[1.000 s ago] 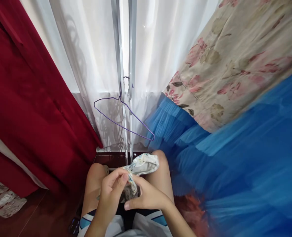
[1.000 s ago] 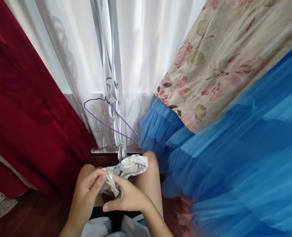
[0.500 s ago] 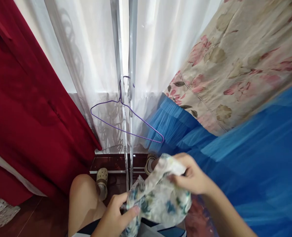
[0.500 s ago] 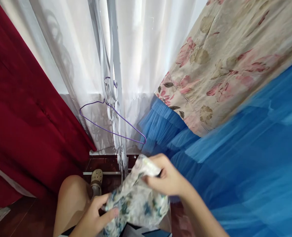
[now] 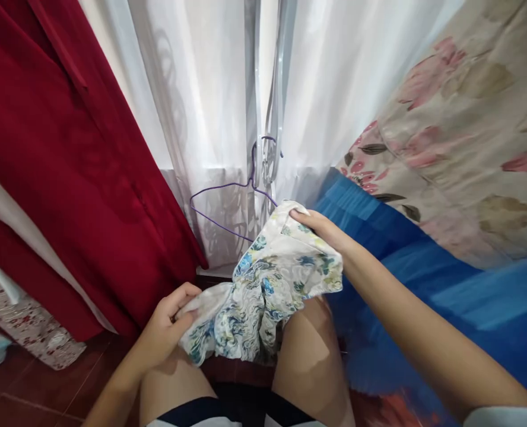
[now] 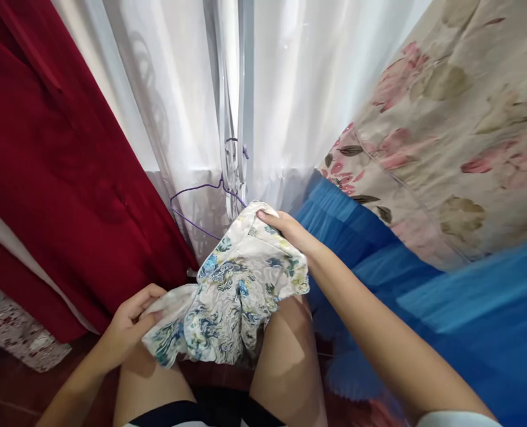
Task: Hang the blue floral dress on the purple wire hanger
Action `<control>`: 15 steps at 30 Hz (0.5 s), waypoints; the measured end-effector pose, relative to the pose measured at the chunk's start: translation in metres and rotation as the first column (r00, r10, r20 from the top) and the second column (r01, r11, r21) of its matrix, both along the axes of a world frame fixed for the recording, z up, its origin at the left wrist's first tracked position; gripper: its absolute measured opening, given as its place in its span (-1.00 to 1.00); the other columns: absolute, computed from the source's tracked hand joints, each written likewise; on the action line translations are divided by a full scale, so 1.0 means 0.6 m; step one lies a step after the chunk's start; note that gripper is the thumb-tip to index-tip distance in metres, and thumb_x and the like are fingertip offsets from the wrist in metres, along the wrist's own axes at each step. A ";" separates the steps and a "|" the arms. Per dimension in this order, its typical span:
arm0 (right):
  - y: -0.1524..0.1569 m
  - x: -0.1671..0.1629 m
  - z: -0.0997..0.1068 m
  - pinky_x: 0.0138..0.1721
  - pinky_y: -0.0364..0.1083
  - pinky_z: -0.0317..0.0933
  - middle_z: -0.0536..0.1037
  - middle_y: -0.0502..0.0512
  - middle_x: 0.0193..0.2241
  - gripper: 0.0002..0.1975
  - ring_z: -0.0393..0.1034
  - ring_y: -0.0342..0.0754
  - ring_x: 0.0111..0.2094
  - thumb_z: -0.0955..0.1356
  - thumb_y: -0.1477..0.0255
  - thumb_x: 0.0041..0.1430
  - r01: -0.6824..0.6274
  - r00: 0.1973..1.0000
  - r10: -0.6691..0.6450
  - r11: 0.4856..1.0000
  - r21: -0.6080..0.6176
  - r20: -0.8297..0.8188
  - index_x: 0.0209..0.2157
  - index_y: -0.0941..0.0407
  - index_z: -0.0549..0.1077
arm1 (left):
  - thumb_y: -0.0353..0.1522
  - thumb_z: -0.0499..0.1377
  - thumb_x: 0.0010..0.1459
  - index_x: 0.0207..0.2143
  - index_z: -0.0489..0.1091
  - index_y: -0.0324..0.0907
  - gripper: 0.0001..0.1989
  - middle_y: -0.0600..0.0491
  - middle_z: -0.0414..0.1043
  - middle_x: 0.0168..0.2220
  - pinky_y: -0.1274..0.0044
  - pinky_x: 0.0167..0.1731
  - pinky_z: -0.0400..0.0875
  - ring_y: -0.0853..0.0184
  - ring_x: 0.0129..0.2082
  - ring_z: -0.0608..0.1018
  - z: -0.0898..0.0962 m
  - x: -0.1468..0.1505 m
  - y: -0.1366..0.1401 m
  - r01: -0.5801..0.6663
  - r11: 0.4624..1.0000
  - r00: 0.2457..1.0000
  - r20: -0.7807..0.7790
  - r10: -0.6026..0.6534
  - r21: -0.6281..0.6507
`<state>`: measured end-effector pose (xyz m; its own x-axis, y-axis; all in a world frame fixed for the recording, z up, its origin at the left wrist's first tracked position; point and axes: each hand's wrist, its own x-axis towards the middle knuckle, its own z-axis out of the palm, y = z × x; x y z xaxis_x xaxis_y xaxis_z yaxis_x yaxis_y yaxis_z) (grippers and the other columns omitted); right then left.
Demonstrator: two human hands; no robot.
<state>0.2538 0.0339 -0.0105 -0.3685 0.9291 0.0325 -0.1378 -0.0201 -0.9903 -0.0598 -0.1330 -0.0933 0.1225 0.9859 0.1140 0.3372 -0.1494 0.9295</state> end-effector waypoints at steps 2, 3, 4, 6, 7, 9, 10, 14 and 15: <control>-0.008 0.006 0.010 -0.31 -0.04 0.41 0.62 0.13 -0.48 -0.61 0.56 0.08 -0.40 0.51 0.21 -0.04 0.004 1.000 -0.004 1.000 -0.024 -0.005 -0.23 0.18 0.54 | -0.37 0.06 0.22 -0.16 0.35 -0.16 -0.84 0.06 0.45 -0.30 0.57 -0.32 0.36 0.32 -0.32 0.48 -0.007 -0.041 0.023 0.089 0.996 0.985 -0.147 -0.089 -0.001; -0.011 0.010 0.016 -0.31 -0.03 0.41 0.62 0.14 -0.49 -0.62 0.57 0.10 -0.39 0.51 0.23 -0.05 -0.006 1.000 0.006 0.999 -0.040 -0.001 -0.23 0.18 0.54 | -0.39 0.04 0.21 -0.18 0.36 -0.16 -0.83 0.05 0.45 -0.31 0.55 -0.30 0.36 0.31 -0.32 0.48 -0.012 -0.062 0.039 0.127 0.992 0.962 -0.243 -0.121 0.009; -0.014 0.013 0.023 -0.30 -0.02 0.42 0.63 0.14 -0.49 -0.63 0.57 0.12 -0.39 0.51 0.26 -0.05 -0.019 1.000 0.019 0.998 -0.056 0.003 -0.23 0.17 0.55 | -0.40 0.03 0.19 -0.22 0.38 -0.17 -0.83 0.05 0.45 -0.33 0.54 -0.29 0.37 0.29 -0.33 0.48 -0.017 -0.082 0.058 0.161 0.987 0.927 -0.348 -0.142 0.027; -0.018 0.014 0.034 -0.30 -0.01 0.43 0.63 0.13 -0.48 -0.66 0.58 0.12 -0.39 0.51 0.31 -0.06 -0.042 0.999 0.043 0.996 -0.080 0.011 -0.22 0.16 0.55 | -0.41 0.01 0.16 -0.32 0.42 -0.17 -0.81 0.03 0.46 -0.37 0.50 -0.24 0.37 0.27 -0.33 0.49 -0.024 -0.121 0.105 0.223 0.972 0.830 -0.537 -0.149 0.076; -0.019 0.014 0.038 -0.29 -0.01 0.43 0.63 0.13 -0.49 -0.66 0.58 0.12 -0.39 0.51 0.33 -0.06 -0.047 0.999 0.049 0.995 -0.084 0.013 -0.22 0.16 0.54 | -0.43 0.00 0.14 -0.35 0.44 -0.17 -0.79 0.02 0.47 -0.37 0.49 -0.21 0.37 0.26 -0.32 0.49 -0.022 -0.141 0.133 0.254 0.962 0.785 -0.603 -0.145 0.100; -0.022 0.011 0.042 -0.29 -0.03 0.44 0.63 0.12 -0.48 -0.67 0.58 0.09 -0.41 0.51 0.35 -0.05 -0.044 0.999 0.045 0.996 -0.075 0.015 -0.22 0.17 0.53 | -0.46 -0.03 0.10 -0.33 0.46 -0.16 -0.74 0.00 0.49 -0.33 0.46 -0.15 0.37 0.24 -0.28 0.50 -0.002 -0.176 0.195 0.296 0.942 0.721 -0.684 -0.111 0.159; -0.024 0.010 0.043 -0.30 -0.04 0.44 0.63 0.12 -0.48 -0.68 0.58 0.07 -0.42 0.50 0.35 -0.04 -0.041 0.999 0.042 0.997 -0.065 0.014 -0.22 0.17 0.53 | -0.47 -0.04 0.08 -0.29 0.48 -0.16 -0.70 0.00 0.50 -0.28 0.45 -0.12 0.36 0.23 -0.24 0.50 0.017 -0.191 0.226 0.299 0.932 0.707 -0.704 -0.070 0.208; -0.027 0.014 0.045 -0.35 -0.07 0.43 0.63 0.12 -0.46 -0.74 0.55 0.01 -0.46 0.47 0.35 0.03 -0.064 0.998 0.064 0.996 -0.057 0.001 -0.25 0.19 0.50 | -0.46 -0.05 0.04 -0.22 0.48 -0.18 -0.65 -0.03 0.50 -0.16 0.41 0.01 0.31 0.20 -0.12 0.48 0.128 -0.194 0.327 0.162 0.875 0.754 -0.629 0.189 0.457; -0.027 0.016 0.046 -0.37 -0.08 0.43 0.63 0.12 -0.46 -0.75 0.55 0.00 -0.47 0.46 0.35 0.05 -0.079 0.997 0.079 0.994 -0.070 -0.004 -0.26 0.19 0.49 | -0.46 -0.05 0.04 -0.26 0.47 -0.19 -0.67 -0.04 0.49 -0.15 0.40 0.01 0.31 0.20 -0.12 0.48 0.154 -0.177 0.341 0.118 0.854 0.783 -0.576 0.234 0.507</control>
